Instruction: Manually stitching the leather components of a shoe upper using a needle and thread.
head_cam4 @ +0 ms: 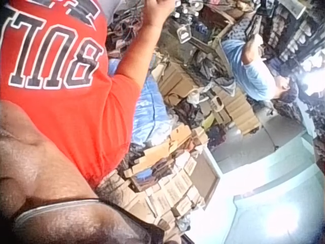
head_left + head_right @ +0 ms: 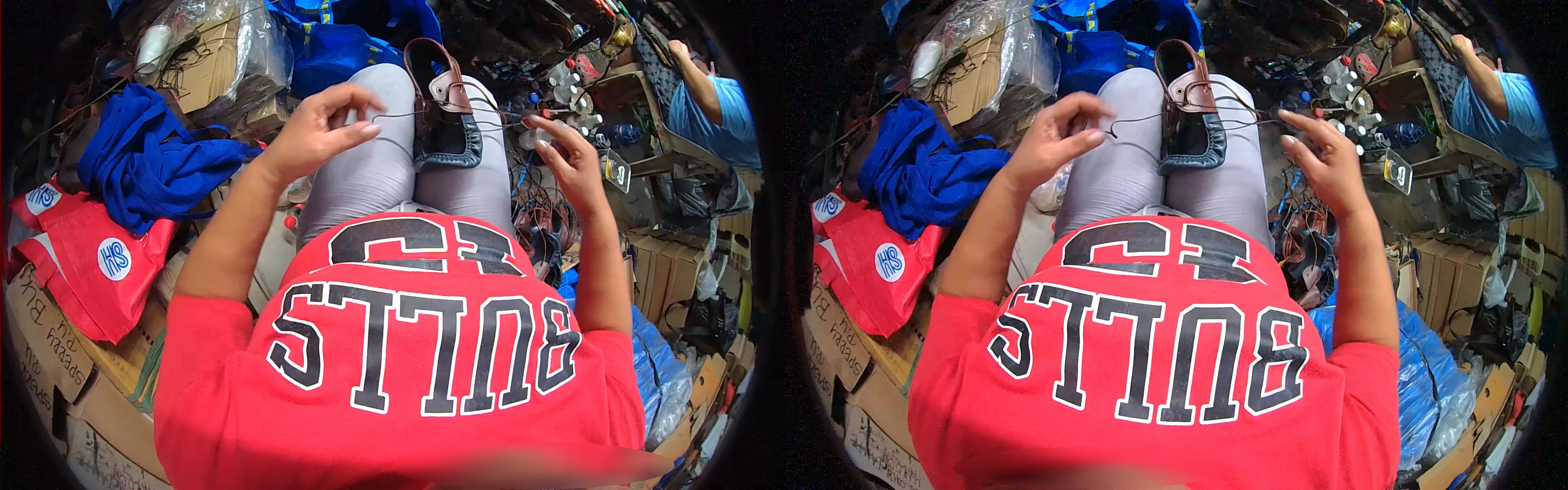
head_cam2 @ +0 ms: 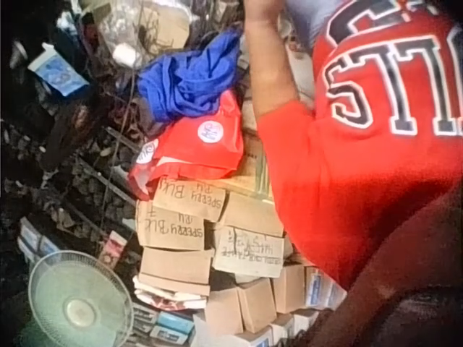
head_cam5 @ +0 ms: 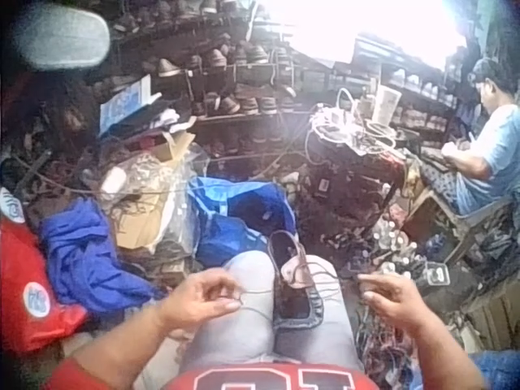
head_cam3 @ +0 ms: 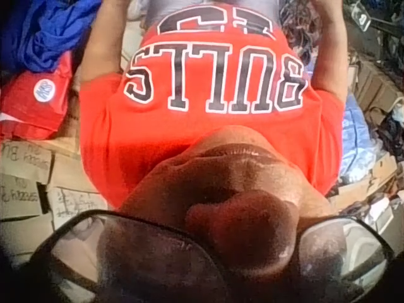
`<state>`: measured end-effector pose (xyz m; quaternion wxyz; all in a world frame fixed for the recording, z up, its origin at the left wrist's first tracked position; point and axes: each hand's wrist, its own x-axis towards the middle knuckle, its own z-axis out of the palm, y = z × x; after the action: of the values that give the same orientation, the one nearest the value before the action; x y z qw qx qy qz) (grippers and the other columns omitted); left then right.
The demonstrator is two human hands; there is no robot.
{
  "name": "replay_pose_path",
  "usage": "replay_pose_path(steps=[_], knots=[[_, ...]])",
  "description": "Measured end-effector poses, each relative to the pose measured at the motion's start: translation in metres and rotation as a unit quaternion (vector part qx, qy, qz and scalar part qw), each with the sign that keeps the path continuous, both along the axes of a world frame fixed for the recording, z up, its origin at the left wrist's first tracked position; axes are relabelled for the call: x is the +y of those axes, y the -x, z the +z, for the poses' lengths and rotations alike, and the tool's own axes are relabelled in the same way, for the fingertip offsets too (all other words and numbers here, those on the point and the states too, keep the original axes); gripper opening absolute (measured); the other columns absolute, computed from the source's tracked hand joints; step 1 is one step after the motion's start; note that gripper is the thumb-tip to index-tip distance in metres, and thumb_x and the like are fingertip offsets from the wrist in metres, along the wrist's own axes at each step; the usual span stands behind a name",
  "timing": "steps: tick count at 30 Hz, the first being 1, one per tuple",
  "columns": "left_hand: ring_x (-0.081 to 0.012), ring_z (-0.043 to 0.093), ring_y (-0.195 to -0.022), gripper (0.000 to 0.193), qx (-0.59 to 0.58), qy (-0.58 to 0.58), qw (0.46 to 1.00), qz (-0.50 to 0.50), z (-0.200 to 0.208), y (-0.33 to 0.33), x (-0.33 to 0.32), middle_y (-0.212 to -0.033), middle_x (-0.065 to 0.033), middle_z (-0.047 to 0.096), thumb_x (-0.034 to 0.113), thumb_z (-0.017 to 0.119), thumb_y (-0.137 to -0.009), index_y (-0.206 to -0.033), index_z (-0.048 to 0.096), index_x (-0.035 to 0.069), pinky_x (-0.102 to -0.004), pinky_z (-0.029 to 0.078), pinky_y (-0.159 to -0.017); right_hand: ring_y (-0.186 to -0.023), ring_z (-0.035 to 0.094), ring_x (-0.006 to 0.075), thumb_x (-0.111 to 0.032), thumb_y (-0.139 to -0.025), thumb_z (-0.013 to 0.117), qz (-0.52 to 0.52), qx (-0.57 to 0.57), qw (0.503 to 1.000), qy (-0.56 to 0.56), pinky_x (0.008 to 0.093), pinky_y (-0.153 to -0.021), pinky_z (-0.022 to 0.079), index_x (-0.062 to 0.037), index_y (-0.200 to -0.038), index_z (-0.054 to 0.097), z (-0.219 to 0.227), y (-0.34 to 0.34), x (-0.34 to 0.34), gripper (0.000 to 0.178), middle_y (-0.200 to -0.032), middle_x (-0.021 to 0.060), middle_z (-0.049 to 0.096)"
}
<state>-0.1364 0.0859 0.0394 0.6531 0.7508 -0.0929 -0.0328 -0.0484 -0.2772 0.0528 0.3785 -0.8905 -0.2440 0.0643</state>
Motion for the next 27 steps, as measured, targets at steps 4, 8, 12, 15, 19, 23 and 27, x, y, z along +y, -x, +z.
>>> replay_pose_path(steps=[4,8,12,15,19,23,27], knots=[[-0.0089,0.047,-0.069,0.024,0.08,-0.184,0.976,-0.086,0.018,0.026,0.04,-0.079,0.0012,0.053,0.017,0.074,-0.071,-0.089,0.064,0.005,-0.0226,0.039,-0.062,-0.067,0.058,0.0252,-0.025,-0.082,0.066,0.02,-0.12,0.969,0.213,0.0335,-0.063,0.046,-0.0171,-0.105,0.068,0.016,-0.007,-0.034,0.025,-0.078,0.0094,0.062],[-0.0281,0.056,-0.073,0.031,0.014,-0.494,0.868,-0.039,0.01,0.055,0.089,-0.077,-0.0112,0.056,0.024,0.08,-0.061,-0.078,0.064,0.003,-0.0349,0.045,-0.066,-0.07,0.057,0.0291,-0.033,-0.082,0.064,0.01,-0.184,0.937,0.296,0.0385,-0.064,0.044,-0.0127,-0.092,0.067,0.022,-0.022,-0.071,0.023,-0.073,0.0095,0.059],[-0.0332,0.06,-0.081,0.033,0.101,-0.565,0.818,0.049,-0.002,0.079,0.145,-0.082,-0.0151,0.062,0.024,0.08,-0.062,-0.082,0.065,0.003,-0.0388,0.047,-0.072,-0.065,0.053,0.031,-0.042,-0.083,0.062,-0.133,-0.153,0.918,0.34,0.038,-0.061,0.041,-0.0052,-0.076,0.059,0.029,-0.052,-0.155,0.038,-0.071,0.0126,0.057],[-0.0331,0.062,-0.086,0.033,0.221,-0.576,0.774,0.142,-0.009,0.091,0.158,-0.089,-0.0172,0.066,0.022,0.078,-0.064,-0.089,0.067,0.003,-0.0391,0.048,-0.076,-0.061,0.051,0.0295,-0.05,-0.083,0.061,-0.27,-0.083,0.892,0.352,0.0362,-0.059,0.04,-0.0043,-0.075,0.056,0.039,-0.064,-0.232,0.047,-0.067,0.0134,0.055],[-0.0337,0.062,-0.094,0.039,0.221,-0.593,0.756,0.167,-0.023,0.077,0.151,-0.098,-0.0196,0.065,0.018,0.075,-0.068,-0.106,0.066,0.007,-0.0396,0.048,-0.083,-0.06,0.048,0.0217,-0.054,-0.08,0.061,-0.283,-0.02,0.883,0.373,0.0327,-0.059,0.038,-0.0086,-0.081,0.061,0.032,-0.067,-0.275,0.045,-0.067,0.0058,0.055],[-0.031,0.064,-0.093,0.037,0.067,-0.404,0.9,0.148,-0.027,0.032,0.095,-0.102,-0.0176,0.065,0.019,0.071,-0.073,-0.109,0.065,0.009,-0.0357,0.049,-0.082,-0.064,0.034,0.0038,-0.033,-0.085,0.059,-0.276,0.381,0.882,-0.039,0.0219,-0.057,0.026,-0.0142,-0.12,0.059,0.003,-0.059,-0.226,0.04,-0.072,-0.0107,0.039],[-0.0186,0.063,-0.092,0.036,-0.069,-0.336,0.938,0.047,-0.014,-0.025,-0.015,-0.104,-0.0113,0.066,0.018,0.07,-0.078,-0.111,0.064,0.006,-0.0299,0.048,-0.082,-0.091,0.052,0.0182,0.002,-0.082,0.046,0.006,0.191,0.965,0.182,0.0283,-0.086,0.041,-0.0094,-0.12,0.06,0.005,-0.044,-0.067,0.043,-0.103,0.0081,0.057]])
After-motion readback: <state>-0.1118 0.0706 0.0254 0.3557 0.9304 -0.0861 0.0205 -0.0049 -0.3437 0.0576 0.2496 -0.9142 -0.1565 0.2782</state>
